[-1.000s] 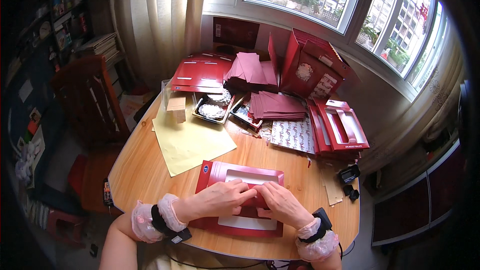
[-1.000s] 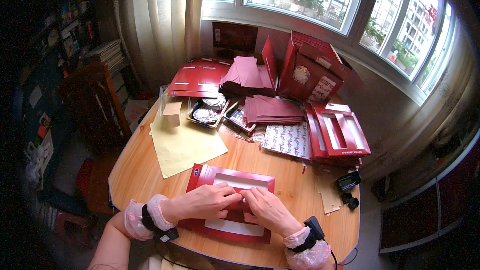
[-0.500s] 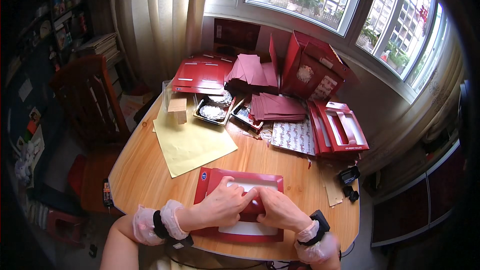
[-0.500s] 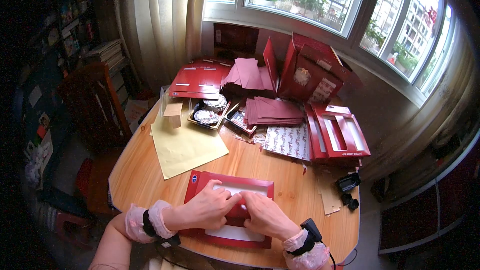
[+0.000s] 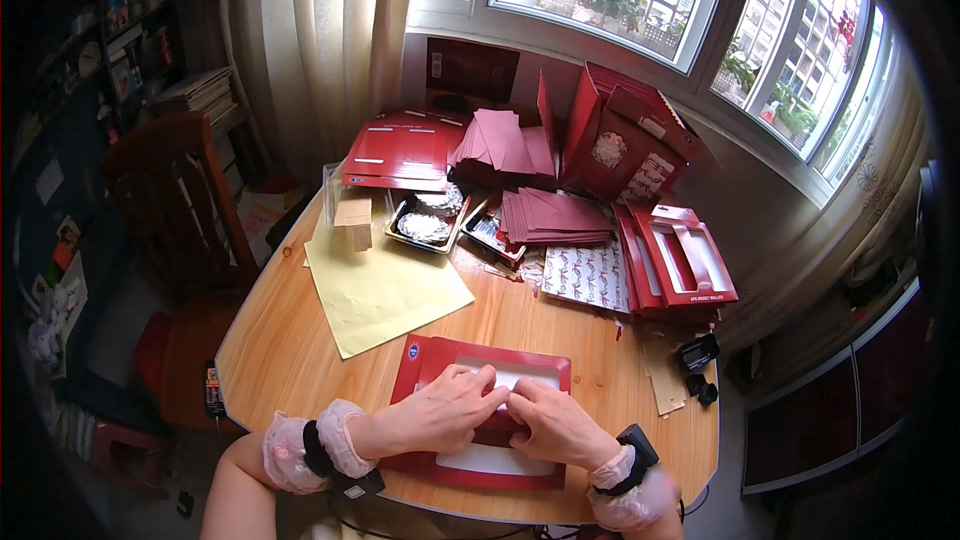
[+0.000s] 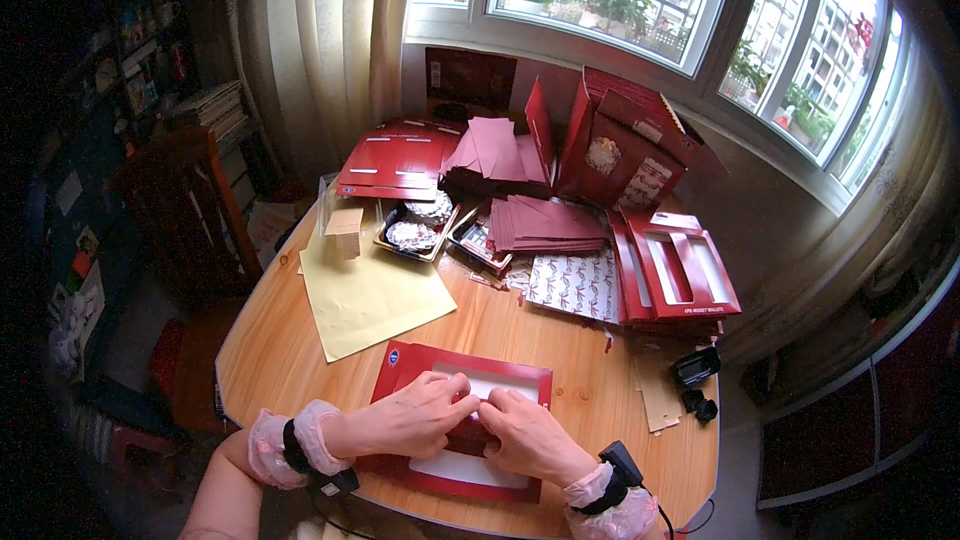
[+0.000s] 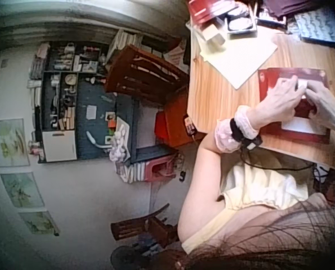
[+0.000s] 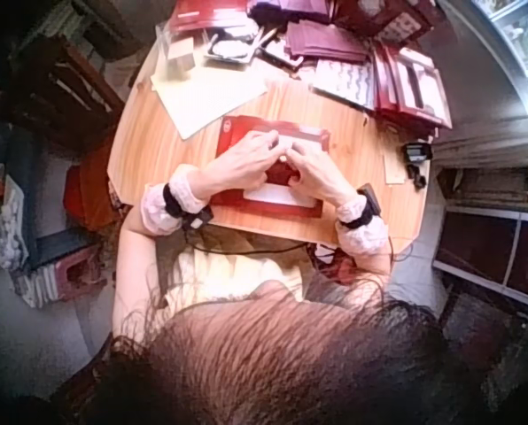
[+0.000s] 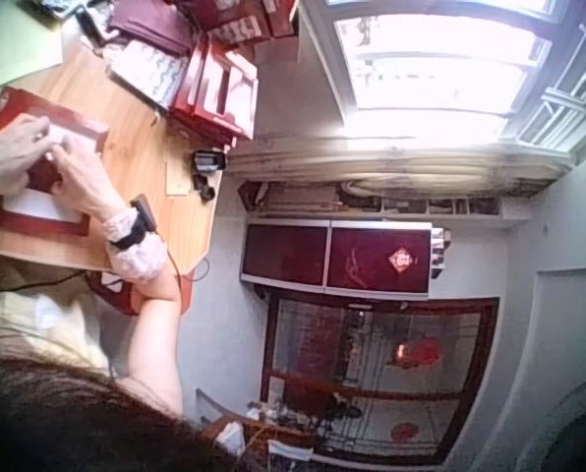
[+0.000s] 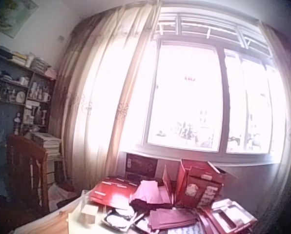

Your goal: The person folds and presses the edges of a red cardboard box lid on a table, peeling off adhesive strips and pressing the flaps to secure them before placing a small label on the back side.

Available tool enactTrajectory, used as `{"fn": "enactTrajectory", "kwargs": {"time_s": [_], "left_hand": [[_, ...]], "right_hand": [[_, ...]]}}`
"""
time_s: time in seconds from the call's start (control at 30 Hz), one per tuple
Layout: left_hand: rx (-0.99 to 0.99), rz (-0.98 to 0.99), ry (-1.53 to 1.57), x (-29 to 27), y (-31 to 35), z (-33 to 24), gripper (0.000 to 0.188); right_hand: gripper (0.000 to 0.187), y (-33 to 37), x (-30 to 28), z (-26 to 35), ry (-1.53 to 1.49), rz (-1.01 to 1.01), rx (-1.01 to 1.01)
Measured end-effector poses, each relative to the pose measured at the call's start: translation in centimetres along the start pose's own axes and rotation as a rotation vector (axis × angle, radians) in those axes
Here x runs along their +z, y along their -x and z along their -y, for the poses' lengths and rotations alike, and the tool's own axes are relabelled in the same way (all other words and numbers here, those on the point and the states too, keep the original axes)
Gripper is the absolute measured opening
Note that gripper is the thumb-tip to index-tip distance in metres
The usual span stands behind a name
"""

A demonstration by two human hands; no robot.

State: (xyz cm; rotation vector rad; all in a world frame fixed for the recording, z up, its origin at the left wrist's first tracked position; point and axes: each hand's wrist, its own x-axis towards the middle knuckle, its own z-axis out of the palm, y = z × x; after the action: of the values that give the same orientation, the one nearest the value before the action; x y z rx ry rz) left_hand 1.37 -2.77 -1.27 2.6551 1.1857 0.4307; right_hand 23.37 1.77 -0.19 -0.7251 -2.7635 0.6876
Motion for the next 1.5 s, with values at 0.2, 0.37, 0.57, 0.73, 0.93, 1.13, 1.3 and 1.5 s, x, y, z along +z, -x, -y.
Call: {"fn": "enactTrajectory", "kwargs": {"time_s": [0.2, 0.37, 0.57, 0.73, 0.93, 1.13, 1.3, 1.5], "left_hand": [[-0.019, 0.056, 0.017, 0.1, 0.1, 0.4, 0.039], [-0.048, 0.012, -0.023, -0.3, 0.3, 0.0, 0.034], [0.050, 0.044, 0.013, -1.3, 0.4, 0.8, 0.029], [0.052, 0.013, -0.061, -1.2, 0.4, 0.6, 0.028], [0.007, 0.034, -0.062, 0.0, 0.5, 0.8, 0.026], [-0.017, 0.119, 0.134, 0.0, 0.3, 2.1, 0.025], [-0.066, 0.128, 0.102, -0.3, 0.1, 2.1, 0.022], [-0.101, 0.125, 0.196, -0.8, 0.0, 2.1, 0.021]], "right_hand": [[0.033, -0.1, 0.3, -0.2, 0.138, -0.045, -0.103], [0.032, -0.2, -0.4, 0.4, 0.229, -0.039, -0.123], [0.027, 0.6, -0.8, 0.6, 0.142, -0.034, -0.083], [0.025, 1.2, -1.0, -0.4, 0.069, 0.056, -0.077], [0.025, 1.1, -0.2, -0.7, 0.059, 0.069, -0.038], [0.023, 0.5, 0.5, 0.3, 0.225, 0.063, 0.007], [0.019, -0.5, 1.5, 0.2, 0.203, 0.021, -0.131], [0.013, -0.5, 2.5, -0.2, 0.181, 0.015, -0.112]]}}
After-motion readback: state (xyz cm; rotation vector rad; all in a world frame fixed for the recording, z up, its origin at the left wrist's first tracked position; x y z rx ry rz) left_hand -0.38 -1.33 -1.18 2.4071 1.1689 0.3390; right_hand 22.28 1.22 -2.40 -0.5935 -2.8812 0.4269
